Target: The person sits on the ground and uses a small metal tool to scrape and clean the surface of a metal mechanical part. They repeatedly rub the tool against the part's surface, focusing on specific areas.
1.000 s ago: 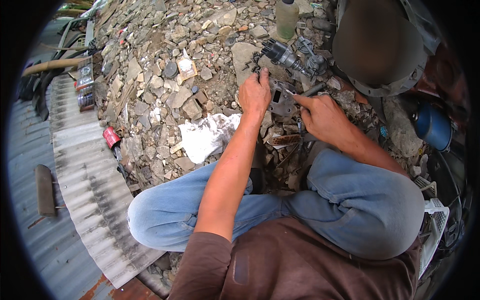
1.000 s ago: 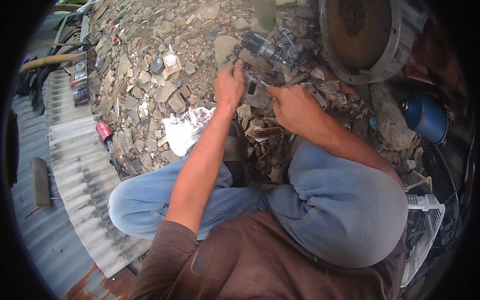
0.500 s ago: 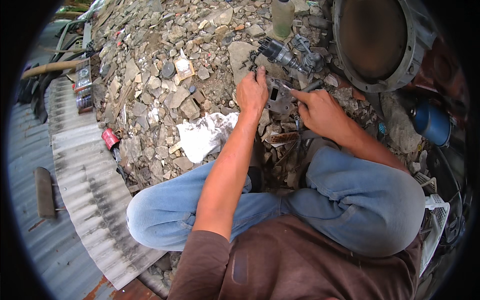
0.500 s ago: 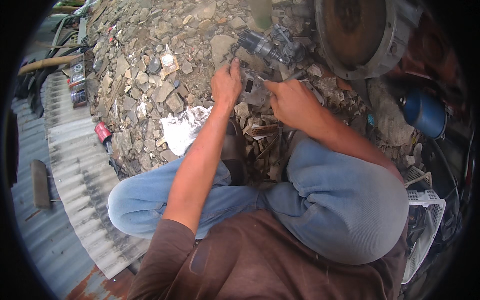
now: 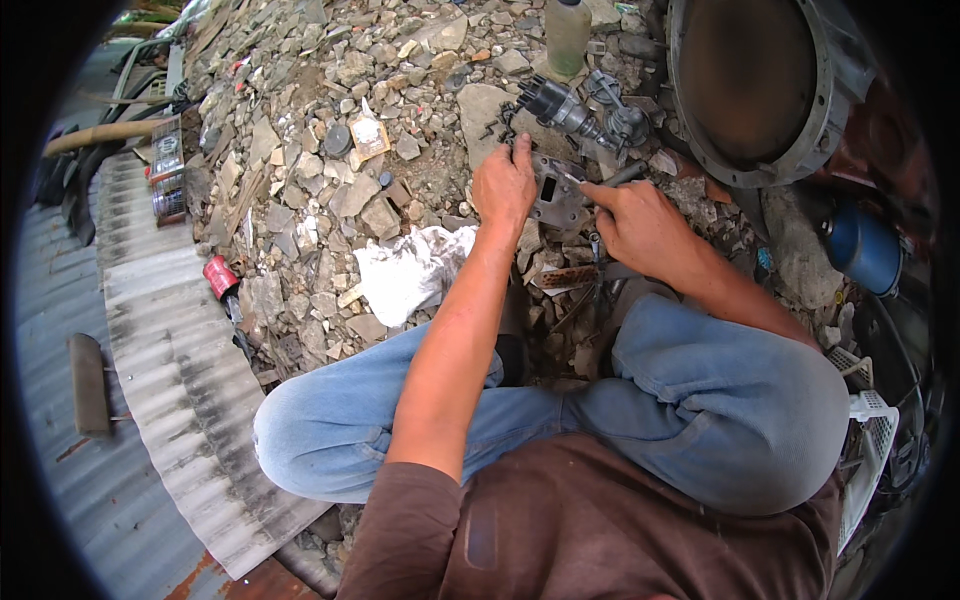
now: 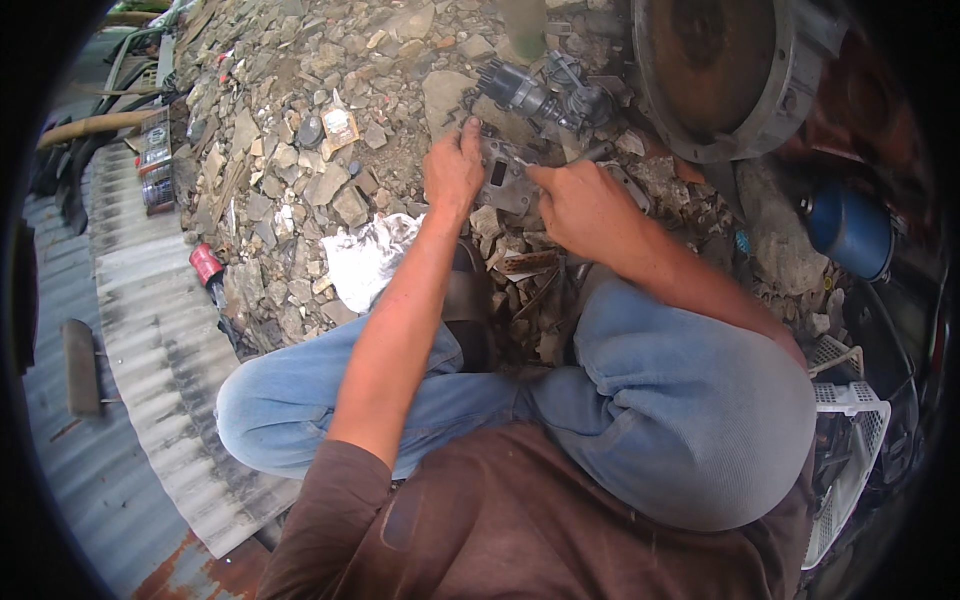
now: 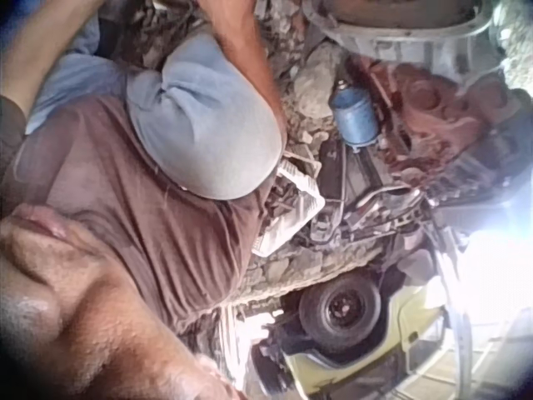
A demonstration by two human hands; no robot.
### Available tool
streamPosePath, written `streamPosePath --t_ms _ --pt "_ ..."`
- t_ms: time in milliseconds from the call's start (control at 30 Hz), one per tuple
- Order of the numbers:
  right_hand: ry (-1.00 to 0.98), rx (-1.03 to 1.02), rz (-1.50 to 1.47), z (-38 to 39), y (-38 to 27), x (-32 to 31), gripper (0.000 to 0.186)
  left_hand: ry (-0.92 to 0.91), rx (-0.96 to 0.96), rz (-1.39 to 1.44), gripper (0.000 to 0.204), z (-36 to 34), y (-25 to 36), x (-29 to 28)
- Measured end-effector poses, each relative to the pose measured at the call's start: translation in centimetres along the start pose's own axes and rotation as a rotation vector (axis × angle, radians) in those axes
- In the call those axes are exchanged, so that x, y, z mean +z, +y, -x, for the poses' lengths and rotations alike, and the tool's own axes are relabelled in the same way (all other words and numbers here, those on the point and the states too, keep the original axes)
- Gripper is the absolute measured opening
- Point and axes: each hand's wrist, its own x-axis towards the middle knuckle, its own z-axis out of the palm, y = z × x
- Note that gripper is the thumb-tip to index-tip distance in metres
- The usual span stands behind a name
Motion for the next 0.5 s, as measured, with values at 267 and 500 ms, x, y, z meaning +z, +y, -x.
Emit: streamPosePath --t_ms 267,500 --pt "-0.014 0.004 -0.02 0.4 0.2 0.3 0.041 -0.012 -0.013 0.019 0.063 0.6 0.0 0.1" --pt "-0.076 0.075 0.014 -0.7 -0.7 -0.5 0.038 0.028 0.029 0.031 0.063 0.3 -0.5 0.2"
